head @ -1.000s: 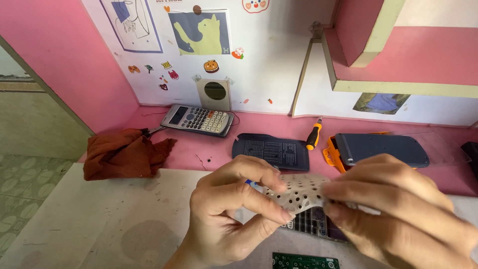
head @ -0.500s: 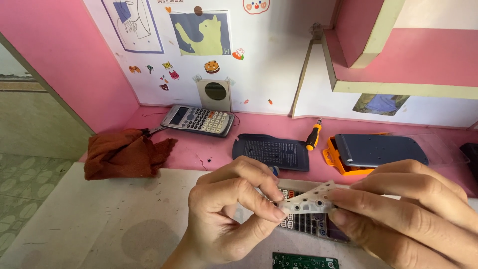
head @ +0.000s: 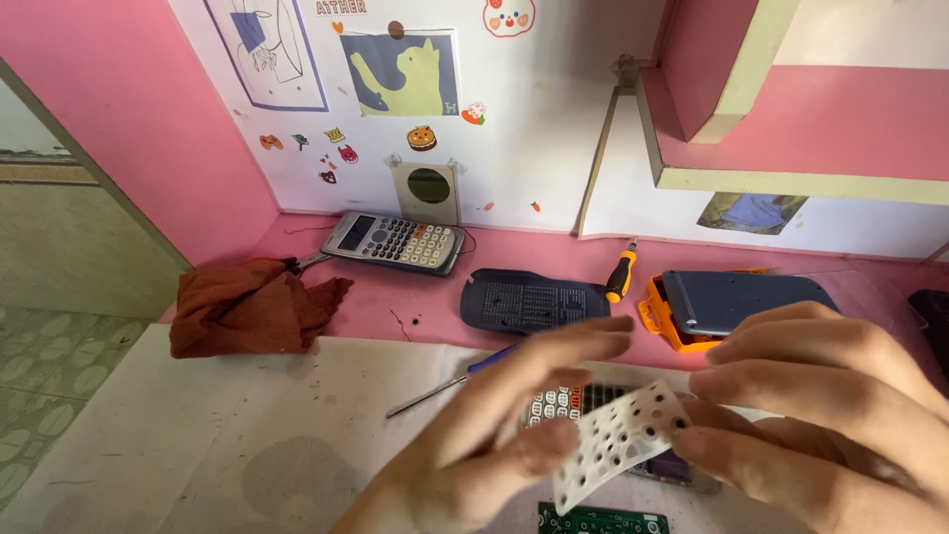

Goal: Reassembling a calculator by fitting the keypad membrane into the casing and installing the circuit board.

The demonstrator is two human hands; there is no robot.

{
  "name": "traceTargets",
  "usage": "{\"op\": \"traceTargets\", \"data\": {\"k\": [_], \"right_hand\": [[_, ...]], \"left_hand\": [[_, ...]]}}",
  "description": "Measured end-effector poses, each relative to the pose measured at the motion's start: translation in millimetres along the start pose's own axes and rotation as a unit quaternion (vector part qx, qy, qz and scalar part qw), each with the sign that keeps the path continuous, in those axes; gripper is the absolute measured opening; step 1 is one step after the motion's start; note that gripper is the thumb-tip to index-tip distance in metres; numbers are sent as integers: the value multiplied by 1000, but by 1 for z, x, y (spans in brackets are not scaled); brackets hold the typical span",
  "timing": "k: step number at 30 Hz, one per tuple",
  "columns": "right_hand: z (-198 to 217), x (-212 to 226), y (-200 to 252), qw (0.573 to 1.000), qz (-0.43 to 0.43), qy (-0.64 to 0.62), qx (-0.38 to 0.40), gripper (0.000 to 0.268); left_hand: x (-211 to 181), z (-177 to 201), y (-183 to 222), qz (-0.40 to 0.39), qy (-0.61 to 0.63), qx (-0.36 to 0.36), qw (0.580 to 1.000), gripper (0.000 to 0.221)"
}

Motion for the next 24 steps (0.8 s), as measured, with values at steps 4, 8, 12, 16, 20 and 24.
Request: {"op": "traceTargets", "data": {"k": [4,8,12,16,20,24], "right_hand": [[-11,8,-13,999,-24,-22,8,13],[-17,-4,-14,993,2,-57,-108,14],[-26,-18,-16,998,43,-34,-26,11],[-35,-36,-6,996,-68,-25,61,19],[-43,-44,-4,942,-233,-162,177,36],[-47,-44,-3,917,-276,-244,153,21]], "left_hand": [[15,-7,6,66,38,28,997,52],[44,-5,-1,25,79,4,997,42],[57,7,-2,2,-25,-90,996,26],[63,11,-6,-22,5,-152,988,20],[61,15,-7,-32,35,-236,970,17],[65,17,-6,-31,19,-260,965,18]]}}
Point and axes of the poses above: each hand's wrist, its own y-axis away from the middle knuckle, its own z-axis out of the back of the hand, x = y × z, the point moved 4 cm from there along -y, towards the middle knuckle, and after that the axes turned 3 degrees about -y, right-handed, at the moved point
